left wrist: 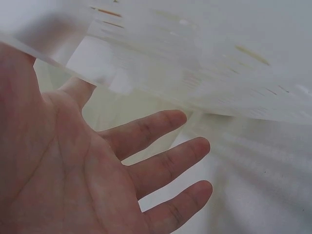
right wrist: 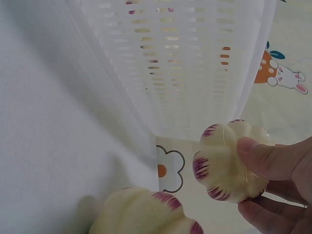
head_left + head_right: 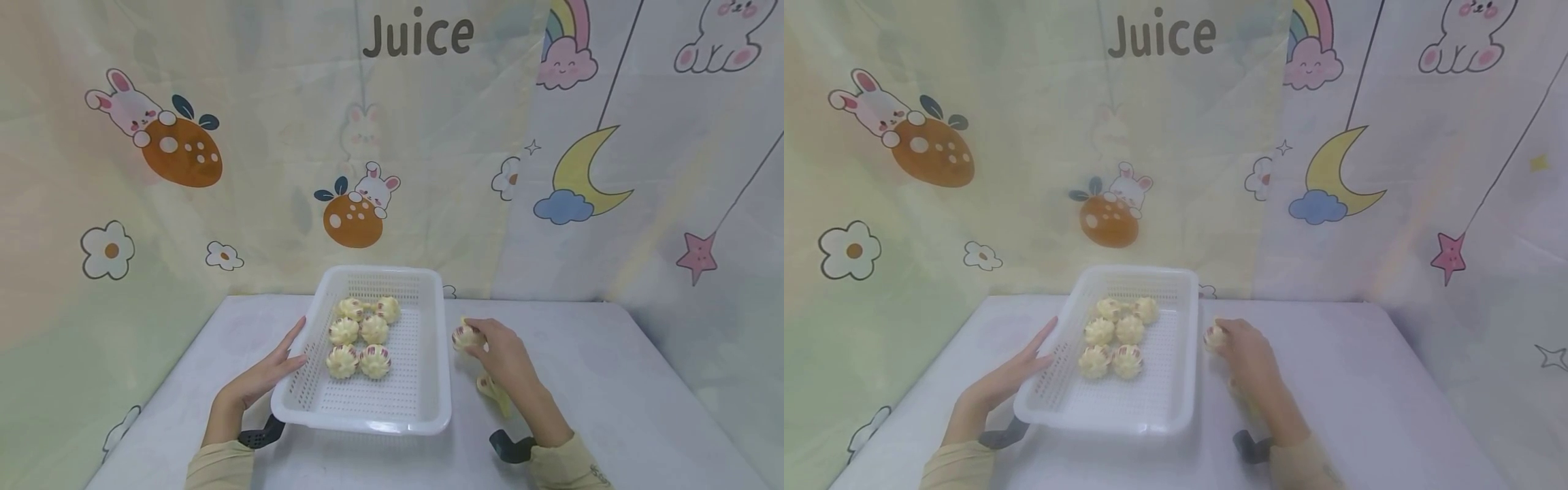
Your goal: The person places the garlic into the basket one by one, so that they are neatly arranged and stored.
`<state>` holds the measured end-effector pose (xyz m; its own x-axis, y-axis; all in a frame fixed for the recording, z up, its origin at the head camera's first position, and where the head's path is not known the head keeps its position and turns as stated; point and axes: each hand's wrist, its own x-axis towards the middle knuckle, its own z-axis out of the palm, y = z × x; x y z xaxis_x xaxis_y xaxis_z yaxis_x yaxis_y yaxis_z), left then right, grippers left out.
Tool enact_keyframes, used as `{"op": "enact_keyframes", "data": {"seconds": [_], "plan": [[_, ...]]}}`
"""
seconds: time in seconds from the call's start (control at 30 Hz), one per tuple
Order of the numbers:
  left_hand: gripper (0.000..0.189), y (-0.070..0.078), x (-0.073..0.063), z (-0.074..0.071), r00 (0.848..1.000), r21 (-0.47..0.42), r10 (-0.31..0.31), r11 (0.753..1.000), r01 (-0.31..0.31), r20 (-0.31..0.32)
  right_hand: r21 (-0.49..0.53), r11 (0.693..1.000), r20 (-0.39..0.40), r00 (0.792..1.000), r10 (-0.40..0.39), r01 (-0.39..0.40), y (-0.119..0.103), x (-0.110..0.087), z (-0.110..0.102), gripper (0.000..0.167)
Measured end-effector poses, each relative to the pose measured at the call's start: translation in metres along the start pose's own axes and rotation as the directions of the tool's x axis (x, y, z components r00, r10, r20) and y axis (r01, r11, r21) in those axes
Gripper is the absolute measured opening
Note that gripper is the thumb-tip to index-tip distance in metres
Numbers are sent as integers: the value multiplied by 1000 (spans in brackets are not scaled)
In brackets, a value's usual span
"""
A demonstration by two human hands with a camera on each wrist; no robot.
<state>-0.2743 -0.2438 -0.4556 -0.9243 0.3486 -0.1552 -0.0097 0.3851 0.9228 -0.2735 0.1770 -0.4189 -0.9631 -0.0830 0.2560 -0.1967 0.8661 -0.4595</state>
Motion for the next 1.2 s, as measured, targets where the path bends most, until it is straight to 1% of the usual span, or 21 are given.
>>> {"op": "enact_keyframes", "data": {"seconds": [0.17,0.43,0.7,1.0,1.2], "plan": [[74,0,0,0,1000,1,-1,1000,1,7,6,1000,-39,999,-24,24,-1,-1,-1,53],[74,-1,1,1,1000,-6,-13,1000,13,-8,14,998,-92,994,-54,56,1,-2,-1,52],[74,-3,2,0,1000,-15,-9,1000,9,-3,1,999,-128,991,-35,35,-4,-4,-2,54],[75,-2,2,1,1000,-13,-13,1000,13,-15,29,998,-128,990,60,-57,-17,-7,-7,53],[75,-2,2,1,1000,-17,-13,1000,13,-16,65,997,-159,986,54,-44,-21,-8,-7,53]]}}
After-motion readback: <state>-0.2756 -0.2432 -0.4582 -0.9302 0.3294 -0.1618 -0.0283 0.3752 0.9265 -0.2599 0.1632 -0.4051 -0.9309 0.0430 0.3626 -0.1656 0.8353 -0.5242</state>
